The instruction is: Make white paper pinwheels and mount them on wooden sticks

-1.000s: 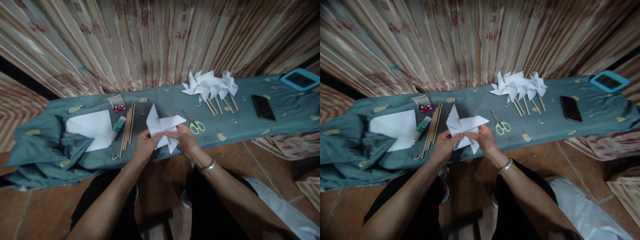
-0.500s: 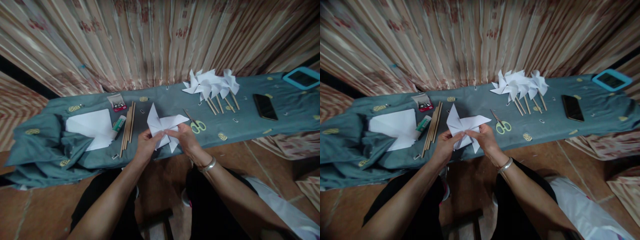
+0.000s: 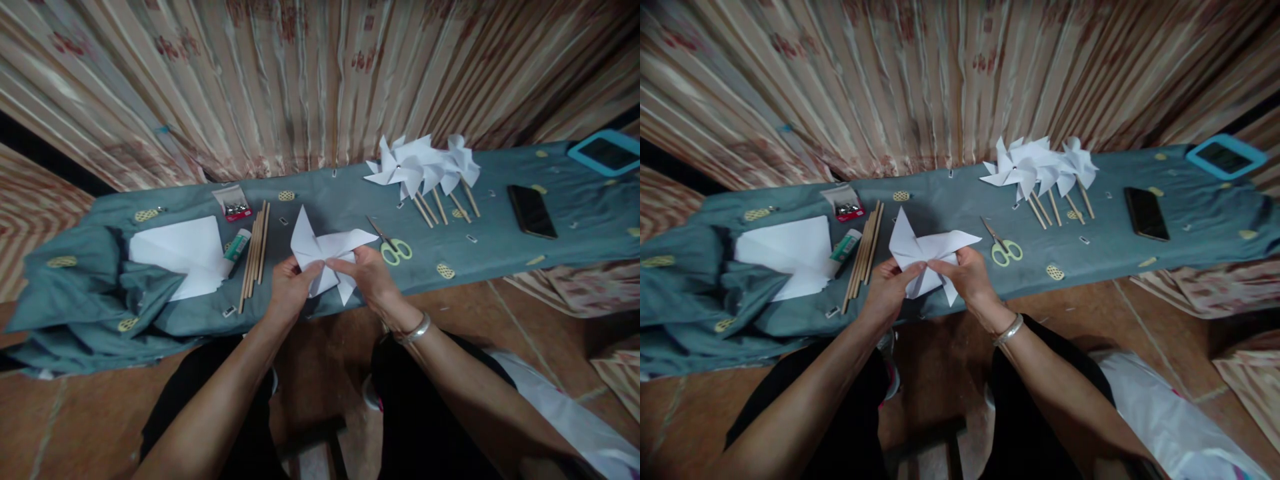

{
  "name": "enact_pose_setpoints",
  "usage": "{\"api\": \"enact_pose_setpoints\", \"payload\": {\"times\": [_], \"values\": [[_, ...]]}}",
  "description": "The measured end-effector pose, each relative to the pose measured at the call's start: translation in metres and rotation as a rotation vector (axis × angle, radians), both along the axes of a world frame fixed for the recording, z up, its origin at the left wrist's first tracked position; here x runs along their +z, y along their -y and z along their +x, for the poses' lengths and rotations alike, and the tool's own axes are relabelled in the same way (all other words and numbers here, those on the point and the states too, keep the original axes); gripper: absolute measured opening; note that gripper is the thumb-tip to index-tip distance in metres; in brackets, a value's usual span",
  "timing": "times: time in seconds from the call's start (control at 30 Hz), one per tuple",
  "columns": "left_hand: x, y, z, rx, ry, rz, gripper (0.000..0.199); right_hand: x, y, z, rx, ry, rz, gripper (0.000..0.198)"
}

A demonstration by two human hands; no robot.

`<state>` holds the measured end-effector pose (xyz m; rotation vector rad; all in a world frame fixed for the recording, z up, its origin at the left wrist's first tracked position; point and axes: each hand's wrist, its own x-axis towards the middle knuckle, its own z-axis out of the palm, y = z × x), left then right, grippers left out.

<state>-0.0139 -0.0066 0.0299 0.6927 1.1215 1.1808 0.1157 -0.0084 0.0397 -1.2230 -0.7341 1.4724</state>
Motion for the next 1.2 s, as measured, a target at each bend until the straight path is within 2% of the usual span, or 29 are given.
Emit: {"api": "enact_pose_setpoints", "payload": {"times": [0.2, 0.5, 0.93, 1.2], "values": [[-0.0008, -0.0008, -0.0027, -0.063, 0.003, 0.030, 0.032, -0.0027, -0.0002, 0.0018, 0.006, -0.044, 0.020, 0.041], [-0.0013, -0.0022, -0.0064, -0.081, -0.009, 0.009, 0.032, 0.0001, 0.0011, 0.0018, 0.043, -0.073, -0.015, 0.040], [-0.0048, -0.0028, -0.0074, -0.046, -0.179, 0.082, 0.026, -0.0015, 0.0026, -0.0033, 0.017, -0.040, -0.012, 0.041], [0.0009, -0.0033, -0.0068, -0.021, -0.073, 0.033, 0.027, -0.0012, 0.0019, -0.0042, 0.009, -0.079, 0.036, 0.049]]}}
